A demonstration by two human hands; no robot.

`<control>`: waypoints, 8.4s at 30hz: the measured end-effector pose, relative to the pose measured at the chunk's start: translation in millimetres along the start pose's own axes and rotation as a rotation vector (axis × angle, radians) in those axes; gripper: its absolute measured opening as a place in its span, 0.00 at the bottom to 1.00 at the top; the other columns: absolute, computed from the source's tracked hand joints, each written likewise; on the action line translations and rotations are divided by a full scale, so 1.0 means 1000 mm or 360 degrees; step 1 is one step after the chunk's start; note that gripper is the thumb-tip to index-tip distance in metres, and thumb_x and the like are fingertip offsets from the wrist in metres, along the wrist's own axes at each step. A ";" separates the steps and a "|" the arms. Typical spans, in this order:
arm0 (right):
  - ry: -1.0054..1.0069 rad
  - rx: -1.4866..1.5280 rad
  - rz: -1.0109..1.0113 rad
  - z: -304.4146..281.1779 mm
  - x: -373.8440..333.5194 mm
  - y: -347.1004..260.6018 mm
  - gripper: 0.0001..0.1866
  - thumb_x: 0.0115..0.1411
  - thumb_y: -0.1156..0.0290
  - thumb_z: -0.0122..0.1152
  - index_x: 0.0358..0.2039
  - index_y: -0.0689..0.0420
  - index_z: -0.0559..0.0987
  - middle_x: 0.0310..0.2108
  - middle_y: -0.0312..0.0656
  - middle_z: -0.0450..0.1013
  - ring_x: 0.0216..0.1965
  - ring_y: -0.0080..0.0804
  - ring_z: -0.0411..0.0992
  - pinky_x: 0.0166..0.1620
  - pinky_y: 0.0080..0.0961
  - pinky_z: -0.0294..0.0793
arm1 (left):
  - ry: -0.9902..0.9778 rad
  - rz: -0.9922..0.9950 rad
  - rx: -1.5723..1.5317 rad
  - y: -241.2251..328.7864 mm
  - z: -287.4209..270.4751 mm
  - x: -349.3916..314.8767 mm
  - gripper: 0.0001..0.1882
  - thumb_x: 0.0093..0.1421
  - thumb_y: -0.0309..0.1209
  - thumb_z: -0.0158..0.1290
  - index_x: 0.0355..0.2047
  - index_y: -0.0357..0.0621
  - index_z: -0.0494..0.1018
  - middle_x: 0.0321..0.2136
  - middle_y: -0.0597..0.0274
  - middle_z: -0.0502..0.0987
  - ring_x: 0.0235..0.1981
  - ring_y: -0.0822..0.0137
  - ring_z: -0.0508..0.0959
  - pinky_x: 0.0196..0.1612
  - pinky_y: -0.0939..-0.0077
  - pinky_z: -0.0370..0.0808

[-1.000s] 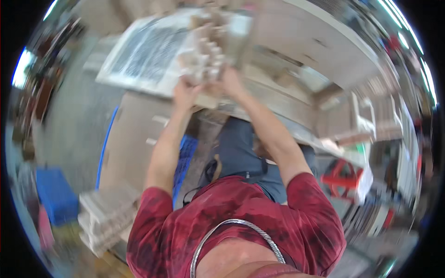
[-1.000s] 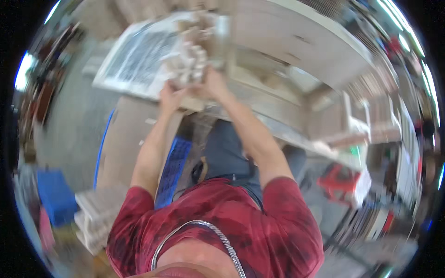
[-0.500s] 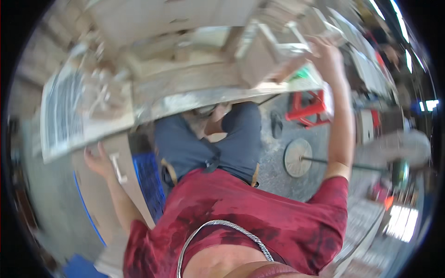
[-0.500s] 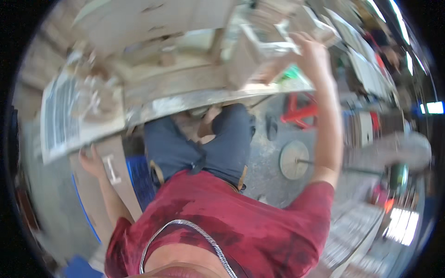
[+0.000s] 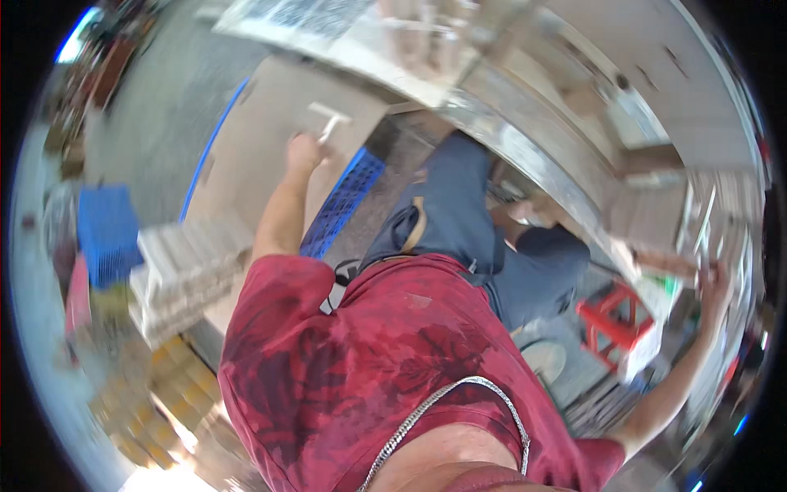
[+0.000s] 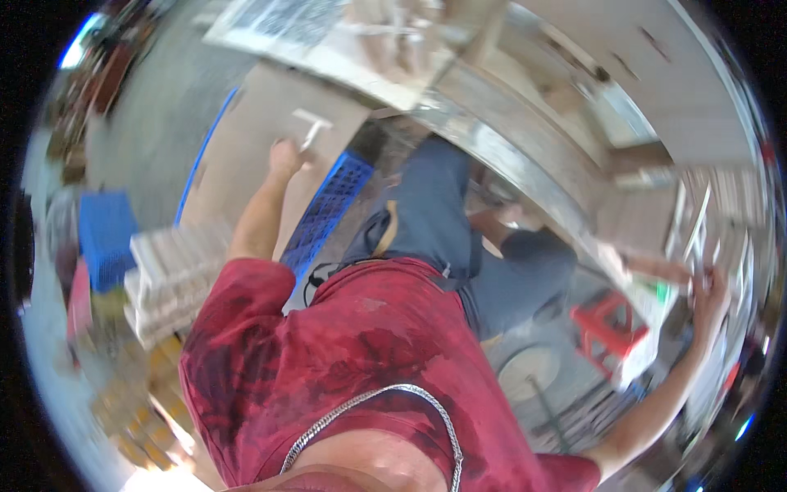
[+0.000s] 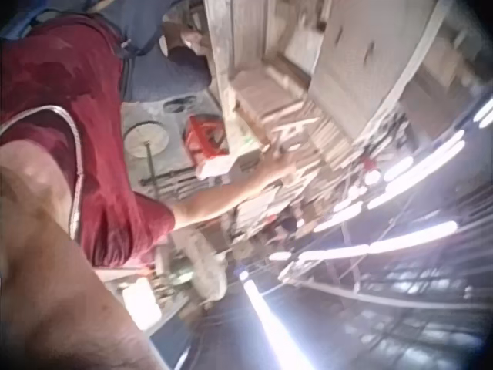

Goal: Assembling interlocking wooden slats to create cross-shaped furniture stands.

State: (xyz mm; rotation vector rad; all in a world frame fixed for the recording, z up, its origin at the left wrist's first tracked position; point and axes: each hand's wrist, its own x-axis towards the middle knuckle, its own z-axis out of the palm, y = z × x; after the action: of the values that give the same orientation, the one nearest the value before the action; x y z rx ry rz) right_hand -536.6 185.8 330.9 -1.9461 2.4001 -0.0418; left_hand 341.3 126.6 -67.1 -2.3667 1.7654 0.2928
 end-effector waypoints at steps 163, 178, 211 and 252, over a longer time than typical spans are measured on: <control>-0.0559 0.1303 -0.0780 0.162 0.187 -0.544 0.24 0.66 0.49 0.60 0.40 0.62 0.81 0.34 0.41 0.78 0.36 0.27 0.73 0.43 0.26 0.72 | 0.0556 0.0732 -0.1626 0.163 -0.183 0.034 0.48 0.43 0.44 0.72 0.57 0.30 0.62 0.53 0.39 0.71 0.55 0.45 0.74 0.57 0.58 0.72; -0.0120 0.1357 -0.0534 0.203 0.176 -0.559 0.44 0.66 0.34 0.41 0.31 0.70 0.82 0.30 0.62 0.78 0.40 0.59 0.77 0.48 0.44 0.72 | 0.0822 0.0298 -0.1628 0.185 -0.188 0.022 0.48 0.41 0.48 0.74 0.54 0.31 0.63 0.48 0.42 0.74 0.49 0.46 0.77 0.52 0.57 0.75; 0.0225 -0.0192 -0.0576 0.052 0.011 -0.025 0.14 0.56 0.68 0.63 0.38 0.63 0.72 0.34 0.57 0.70 0.38 0.59 0.69 0.42 0.49 0.66 | 0.0950 -0.0342 -0.1022 0.050 -0.083 -0.105 0.37 0.50 0.42 0.69 0.55 0.34 0.68 0.52 0.42 0.72 0.54 0.44 0.73 0.57 0.55 0.72; -0.2357 0.1243 -0.1531 0.416 -0.209 -0.881 0.48 0.69 0.33 0.33 0.71 0.66 0.53 0.72 0.52 0.52 0.72 0.43 0.52 0.72 0.39 0.50 | 0.1185 -0.1671 -0.3397 -0.327 0.194 -0.388 0.27 0.68 0.53 0.41 0.61 0.53 0.67 0.56 0.59 0.72 0.56 0.53 0.72 0.59 0.43 0.69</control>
State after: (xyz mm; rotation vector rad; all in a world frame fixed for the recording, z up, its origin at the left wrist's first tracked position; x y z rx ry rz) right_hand 390.8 212.4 -32.3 -1.5020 0.3628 0.2679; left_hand 536.5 626.9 -146.6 -4.2622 -1.3288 1.8295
